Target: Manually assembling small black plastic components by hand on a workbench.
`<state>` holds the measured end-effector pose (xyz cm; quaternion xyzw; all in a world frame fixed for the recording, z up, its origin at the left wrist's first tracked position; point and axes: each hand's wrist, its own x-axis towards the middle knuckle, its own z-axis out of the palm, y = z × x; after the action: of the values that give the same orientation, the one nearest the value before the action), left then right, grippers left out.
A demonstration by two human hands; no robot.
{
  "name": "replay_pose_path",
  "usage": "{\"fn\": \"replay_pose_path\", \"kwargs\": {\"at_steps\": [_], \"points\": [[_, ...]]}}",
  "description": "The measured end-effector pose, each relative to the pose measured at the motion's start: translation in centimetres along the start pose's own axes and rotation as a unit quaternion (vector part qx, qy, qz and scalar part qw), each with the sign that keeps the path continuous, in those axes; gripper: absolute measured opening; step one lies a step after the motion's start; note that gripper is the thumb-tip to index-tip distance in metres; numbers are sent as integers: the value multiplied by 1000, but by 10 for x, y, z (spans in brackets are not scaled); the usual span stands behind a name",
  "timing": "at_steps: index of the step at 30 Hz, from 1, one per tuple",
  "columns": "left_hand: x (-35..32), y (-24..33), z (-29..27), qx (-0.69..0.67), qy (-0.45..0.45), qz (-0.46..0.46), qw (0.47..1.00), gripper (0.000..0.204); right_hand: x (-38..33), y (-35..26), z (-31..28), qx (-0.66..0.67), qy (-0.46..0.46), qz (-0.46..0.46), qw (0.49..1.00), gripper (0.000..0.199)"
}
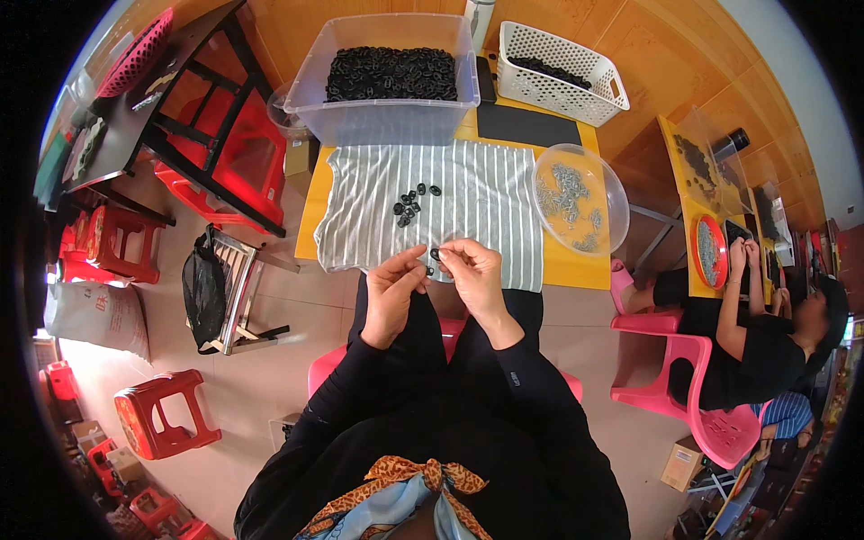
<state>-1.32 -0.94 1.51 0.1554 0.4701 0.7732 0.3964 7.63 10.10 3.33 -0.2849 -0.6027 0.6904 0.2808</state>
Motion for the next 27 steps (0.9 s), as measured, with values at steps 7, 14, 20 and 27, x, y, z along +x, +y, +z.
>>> {"fn": "replay_pose_path", "kwargs": {"at_steps": [7, 14, 20, 27], "points": [[-2, 1, 3, 6, -3, 12, 1000, 29, -3, 1, 5, -11, -3, -47, 999, 6], [-2, 0, 1, 20, 4, 16, 1000, 27, -2, -1, 4, -33, -10, -42, 999, 5], [0, 1, 1, 12, 13, 11, 1000, 25, 17, 0, -21, -224, -9, -141, 964, 5], [0, 1, -2, 15, 31, -3, 999, 21, 55, -8, -28, -434, -90, -261, 858, 6]]}}
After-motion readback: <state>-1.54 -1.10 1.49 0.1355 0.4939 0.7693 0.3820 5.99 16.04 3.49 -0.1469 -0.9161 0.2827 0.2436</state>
